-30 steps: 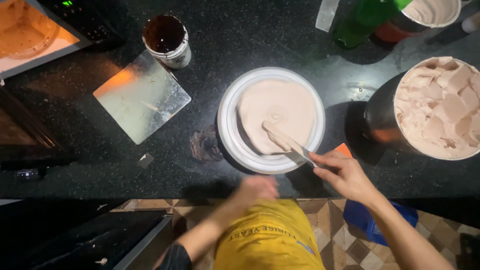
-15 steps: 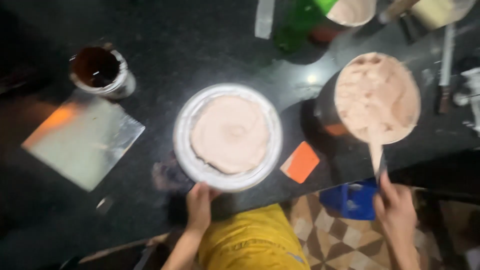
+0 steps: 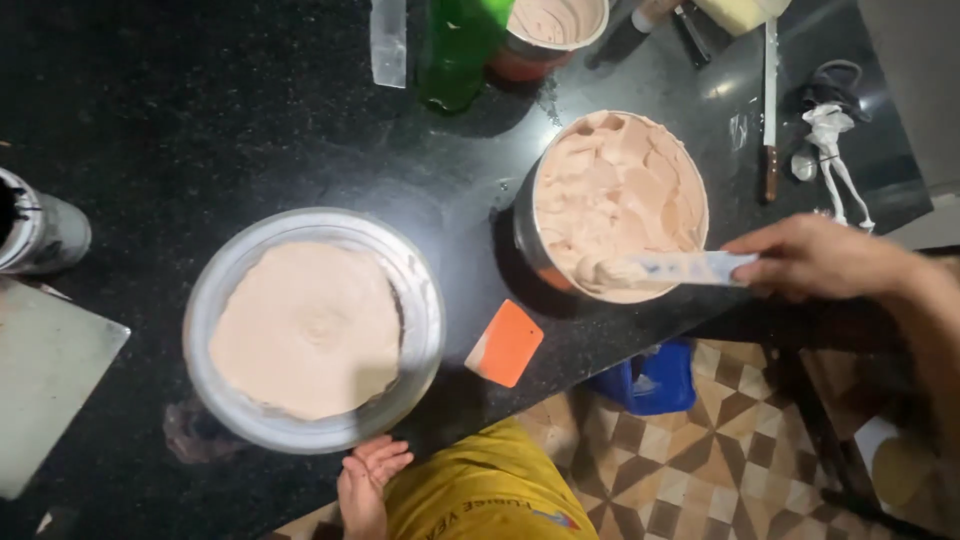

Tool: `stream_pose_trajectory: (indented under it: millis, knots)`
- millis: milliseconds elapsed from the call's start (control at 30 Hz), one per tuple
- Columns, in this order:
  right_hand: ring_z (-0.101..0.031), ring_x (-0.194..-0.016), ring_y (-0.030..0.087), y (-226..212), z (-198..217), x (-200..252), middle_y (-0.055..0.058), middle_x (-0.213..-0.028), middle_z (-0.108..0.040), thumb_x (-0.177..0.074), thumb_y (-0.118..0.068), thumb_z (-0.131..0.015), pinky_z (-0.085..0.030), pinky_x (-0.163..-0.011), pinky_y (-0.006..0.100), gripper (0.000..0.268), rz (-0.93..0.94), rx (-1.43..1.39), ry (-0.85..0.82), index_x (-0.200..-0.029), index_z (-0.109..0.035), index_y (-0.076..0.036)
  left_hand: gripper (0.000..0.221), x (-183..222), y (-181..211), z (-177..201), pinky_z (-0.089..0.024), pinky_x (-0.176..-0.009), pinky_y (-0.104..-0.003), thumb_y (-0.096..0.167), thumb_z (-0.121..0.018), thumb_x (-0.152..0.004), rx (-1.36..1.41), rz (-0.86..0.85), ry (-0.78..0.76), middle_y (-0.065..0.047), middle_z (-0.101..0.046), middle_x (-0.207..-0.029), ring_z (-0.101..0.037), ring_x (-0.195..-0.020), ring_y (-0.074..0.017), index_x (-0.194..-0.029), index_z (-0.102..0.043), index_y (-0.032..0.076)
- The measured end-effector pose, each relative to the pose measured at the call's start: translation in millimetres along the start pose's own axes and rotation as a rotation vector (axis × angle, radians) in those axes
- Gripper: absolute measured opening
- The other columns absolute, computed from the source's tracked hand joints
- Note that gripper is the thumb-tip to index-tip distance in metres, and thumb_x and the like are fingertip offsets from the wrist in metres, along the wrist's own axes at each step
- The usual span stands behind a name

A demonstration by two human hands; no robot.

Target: The person pours dark glaze from a container over a cake on a turntable and spreads it over the top and sides with a spatula. They then scoop light frosting from a large bowl and spread it over the glazed cake, rotating the turntable while smoothing the frosting with the spatula.

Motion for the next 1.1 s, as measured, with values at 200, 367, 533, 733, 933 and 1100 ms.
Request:
stream_pose_trajectory:
  millis: [200,367,533,733,933,1100]
  knots:
    - [-0.076,-0.099,0.02,-22,39,-3,-0.001,-0.113,-0.081,-0.094,-0.046,-0.063,-0.062,-0.09,0.035,0.041,-0.086,0.602,0.054,-0.135,-0.068,-0.043,0.08,12,-7,-41,-0.057,-0.087,-0.042,0.061,-0.034,-0.102,0.03,-0.028,0.034,-0.03,-0.073,-0.111,-0.075,-0.092,-0.0351,-0.129,-0.055,-0.011]
    - [-0.074,-0.083,0.022,-10,6,-27,0.0,-0.105,-0.081,-0.093,-0.046,-0.068,-0.06,-0.081,0.035,0.039,0.075,0.418,-0.089,-0.131,-0.07,-0.037,0.055,9,53,-118,-0.056,-0.088,-0.04,0.039,-0.046,-0.101,-0.112,-0.098,0.045,-0.023,-0.071,-0.122,-0.074,-0.101,-0.0318,-0.137,-0.049,-0.002]
    - [-0.064,-0.063,0.017,60,-106,-35,0.007,-0.083,-0.076,-0.094,-0.027,-0.069,-0.054,-0.061,0.034,0.043,0.051,-0.453,-0.114,-0.135,-0.068,-0.015,0.048,-4,53,-97,-0.057,-0.092,-0.041,0.033,-0.051,-0.103,0.116,-0.153,0.173,-0.022,-0.069,-0.123,-0.072,-0.107,-0.031,-0.13,-0.052,-0.007]
    - [-0.071,-0.077,0.02,31,-156,15,0.013,-0.087,-0.076,-0.097,-0.006,-0.061,-0.058,-0.075,0.035,0.031,0.313,-1.0,0.121,-0.122,-0.066,0.012,0.035,-5,165,-48,-0.054,-0.087,-0.033,0.027,-0.043,-0.109,0.144,-0.411,0.214,-0.011,-0.07,-0.109,-0.066,-0.097,-0.0187,-0.117,-0.062,-0.001]
    - [-0.066,-0.106,0.02,-78,-114,48,0.008,-0.115,-0.071,-0.094,0.001,-0.057,-0.05,-0.094,0.032,0.043,0.688,-0.679,0.366,-0.137,-0.063,-0.001,0.009,-29,97,-36,-0.053,-0.075,-0.029,0.005,-0.055,-0.102,0.214,-0.429,0.171,-0.004,-0.064,-0.097,-0.061,-0.084,-0.0127,-0.109,-0.061,0.003]
    - [-0.066,-0.112,0.026,-308,-72,149,0.003,-0.131,-0.07,-0.09,-0.011,-0.066,-0.051,-0.089,0.034,0.036,0.794,0.309,0.653,-0.124,-0.072,-0.018,0.021,-19,109,-71,-0.059,-0.08,-0.029,0.013,-0.054,-0.101,0.245,-0.293,0.073,-0.006,-0.07,-0.104,-0.071,-0.088,-0.0133,-0.118,-0.061,0.005]
Point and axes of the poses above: each hand's wrist, its own x-axis away from the middle knuckle, its own z-axis out of the back of the hand, y = z × x, the point moved 3 cm from there along -x, towards the middle knuckle
